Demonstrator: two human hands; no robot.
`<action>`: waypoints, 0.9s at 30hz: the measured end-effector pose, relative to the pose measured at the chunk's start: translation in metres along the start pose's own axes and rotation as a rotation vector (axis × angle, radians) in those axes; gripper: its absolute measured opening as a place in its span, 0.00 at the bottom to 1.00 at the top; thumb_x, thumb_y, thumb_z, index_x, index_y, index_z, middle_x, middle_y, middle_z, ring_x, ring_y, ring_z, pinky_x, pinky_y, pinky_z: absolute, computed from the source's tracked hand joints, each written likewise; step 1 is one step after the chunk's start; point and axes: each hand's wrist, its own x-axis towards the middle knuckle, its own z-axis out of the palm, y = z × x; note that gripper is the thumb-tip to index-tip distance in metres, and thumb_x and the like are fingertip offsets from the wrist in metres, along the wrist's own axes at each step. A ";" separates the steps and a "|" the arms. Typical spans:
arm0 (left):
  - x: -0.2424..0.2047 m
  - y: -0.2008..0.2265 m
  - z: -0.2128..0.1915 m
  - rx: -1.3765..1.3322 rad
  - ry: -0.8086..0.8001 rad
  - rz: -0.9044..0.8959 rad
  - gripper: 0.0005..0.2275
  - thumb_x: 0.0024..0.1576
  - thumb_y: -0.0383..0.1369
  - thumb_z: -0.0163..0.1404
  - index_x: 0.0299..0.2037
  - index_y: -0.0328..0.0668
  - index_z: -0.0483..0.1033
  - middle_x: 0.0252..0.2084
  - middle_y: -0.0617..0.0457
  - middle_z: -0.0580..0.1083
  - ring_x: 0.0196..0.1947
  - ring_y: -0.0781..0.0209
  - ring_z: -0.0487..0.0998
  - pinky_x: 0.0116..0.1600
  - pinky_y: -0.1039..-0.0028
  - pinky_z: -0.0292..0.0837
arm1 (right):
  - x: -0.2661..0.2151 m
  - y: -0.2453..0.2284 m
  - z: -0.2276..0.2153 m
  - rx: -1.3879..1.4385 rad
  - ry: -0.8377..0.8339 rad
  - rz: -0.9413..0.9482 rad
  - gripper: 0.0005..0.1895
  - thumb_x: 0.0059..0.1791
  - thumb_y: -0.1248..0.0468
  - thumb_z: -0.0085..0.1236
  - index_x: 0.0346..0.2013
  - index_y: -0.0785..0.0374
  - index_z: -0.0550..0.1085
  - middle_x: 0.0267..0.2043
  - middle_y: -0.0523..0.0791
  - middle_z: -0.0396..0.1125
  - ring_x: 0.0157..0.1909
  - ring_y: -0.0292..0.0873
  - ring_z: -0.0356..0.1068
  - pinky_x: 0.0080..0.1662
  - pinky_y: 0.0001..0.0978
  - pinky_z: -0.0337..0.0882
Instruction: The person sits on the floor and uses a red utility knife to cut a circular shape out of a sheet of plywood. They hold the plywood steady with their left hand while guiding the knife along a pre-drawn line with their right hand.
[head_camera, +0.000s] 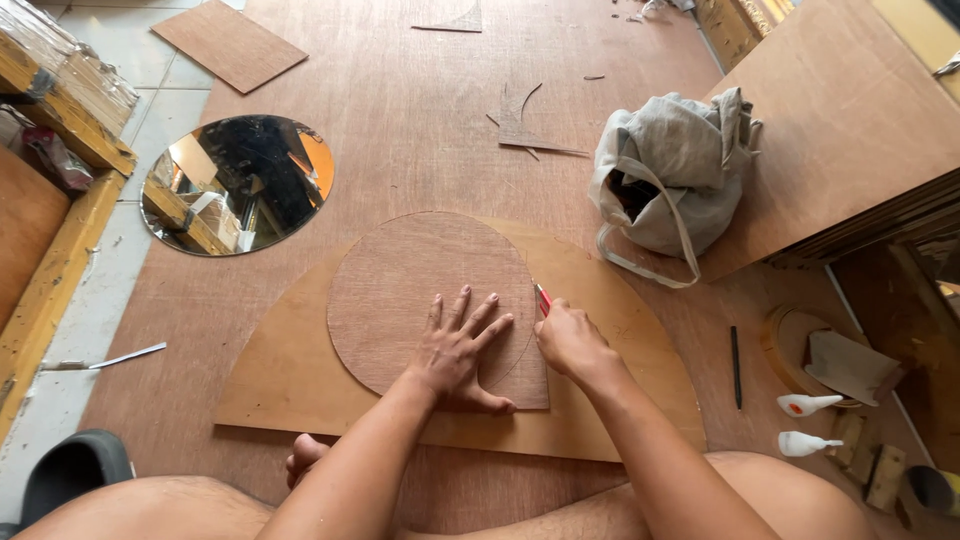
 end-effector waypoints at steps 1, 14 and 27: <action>0.002 0.001 0.001 -0.006 0.004 0.002 0.63 0.35 0.80 0.51 0.86 0.71 0.48 0.90 0.57 0.45 0.88 0.33 0.39 0.85 0.33 0.32 | -0.003 0.000 -0.002 -0.007 0.003 0.003 0.23 0.56 0.55 0.45 0.58 0.70 0.66 0.56 0.70 0.76 0.59 0.73 0.79 0.57 0.66 0.80; 0.001 0.005 0.027 0.011 0.115 -0.027 0.62 0.37 0.84 0.48 0.86 0.73 0.49 0.90 0.57 0.46 0.87 0.32 0.41 0.83 0.28 0.37 | -0.057 -0.020 -0.026 0.111 -0.035 0.002 0.26 0.57 0.57 0.42 0.62 0.76 0.68 0.63 0.72 0.72 0.67 0.73 0.75 0.65 0.65 0.75; 0.000 0.016 0.035 -0.037 0.078 -0.084 0.62 0.39 0.82 0.49 0.86 0.73 0.46 0.90 0.58 0.44 0.87 0.31 0.39 0.82 0.26 0.35 | -0.040 -0.015 -0.005 0.061 -0.079 0.065 0.29 0.60 0.54 0.42 0.66 0.77 0.65 0.65 0.72 0.70 0.69 0.73 0.73 0.66 0.67 0.74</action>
